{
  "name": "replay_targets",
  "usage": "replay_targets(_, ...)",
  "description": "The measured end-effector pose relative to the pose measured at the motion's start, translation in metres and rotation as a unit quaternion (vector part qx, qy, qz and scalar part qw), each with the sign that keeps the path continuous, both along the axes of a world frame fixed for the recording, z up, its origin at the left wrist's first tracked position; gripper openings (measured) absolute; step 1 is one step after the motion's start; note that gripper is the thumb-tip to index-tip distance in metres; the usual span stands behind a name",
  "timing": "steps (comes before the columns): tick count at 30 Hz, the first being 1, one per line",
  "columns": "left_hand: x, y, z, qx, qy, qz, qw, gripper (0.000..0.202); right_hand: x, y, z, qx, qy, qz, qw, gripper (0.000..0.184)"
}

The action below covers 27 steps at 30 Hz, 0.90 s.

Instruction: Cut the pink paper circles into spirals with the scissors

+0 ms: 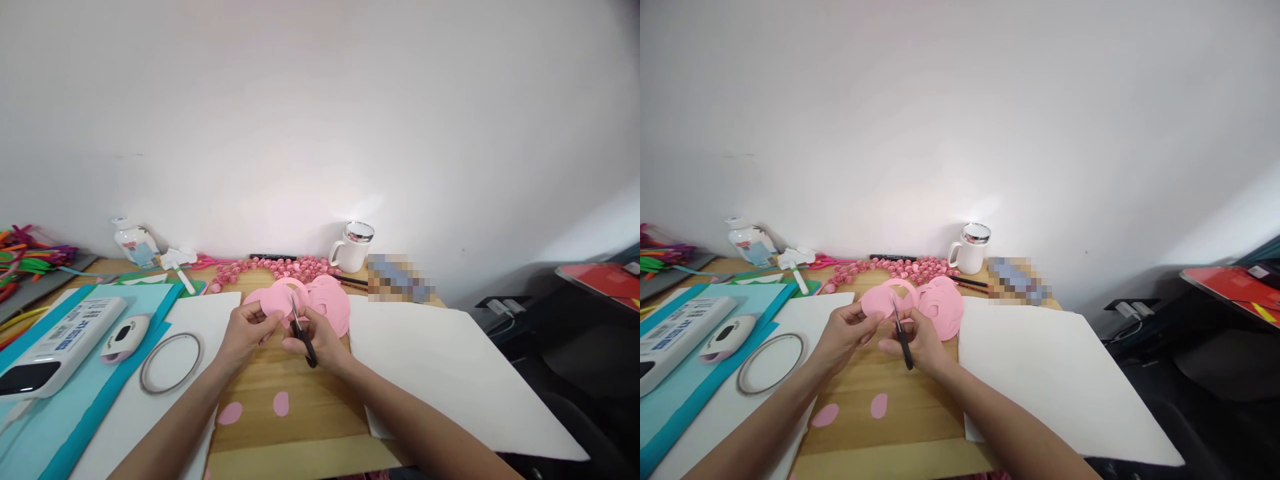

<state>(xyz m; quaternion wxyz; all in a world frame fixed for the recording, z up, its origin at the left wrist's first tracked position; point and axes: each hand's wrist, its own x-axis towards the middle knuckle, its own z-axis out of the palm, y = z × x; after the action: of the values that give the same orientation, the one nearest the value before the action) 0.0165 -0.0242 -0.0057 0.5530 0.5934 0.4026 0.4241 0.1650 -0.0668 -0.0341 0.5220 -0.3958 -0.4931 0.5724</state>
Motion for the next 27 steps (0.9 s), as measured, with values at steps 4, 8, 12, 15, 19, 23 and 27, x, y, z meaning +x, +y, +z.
replay_targets(4,-0.0003,0.0001,0.001,-0.006,-0.001,-0.003,1.0,0.026,0.0003,0.0001,-0.0008,-0.012,0.003,0.006,1.0,0.05)
replay_targets(8,-0.0004,0.0006,0.003,-0.018,-0.007,0.0,1.0,0.025,0.0012,0.001,-0.0035,-0.007,-0.022,0.008,1.0,0.045)
replay_targets(12,-0.0003,0.0009,0.0034,-0.027,-0.017,0.004,0.999,0.025,0.0019,0.0013,-0.0039,-0.002,-0.036,0.007,0.999,0.042)
replay_targets(15,0.0002,0.0002,0.004,-0.028,-0.027,0.003,0.999,0.025,0.002,0.001,-0.002,-0.009,-0.035,0.005,0.999,0.041)
replay_targets(19,0.0019,-0.0013,0.0067,-0.038,-0.058,-0.008,0.998,0.025,0.0015,0.0002,0.0003,-0.017,-0.036,0.008,0.999,0.042)
replay_targets(23,0.0029,-0.0021,0.0078,-0.036,-0.066,0.001,0.997,0.026,-0.0004,-0.0009,-0.0018,-0.025,-0.038,0.017,0.999,0.045)
replay_targets(27,0.0028,-0.0018,0.0047,-0.028,-0.054,0.008,0.998,0.026,-0.0023,-0.0013,-0.0046,-0.021,-0.037,0.021,0.999,0.047)
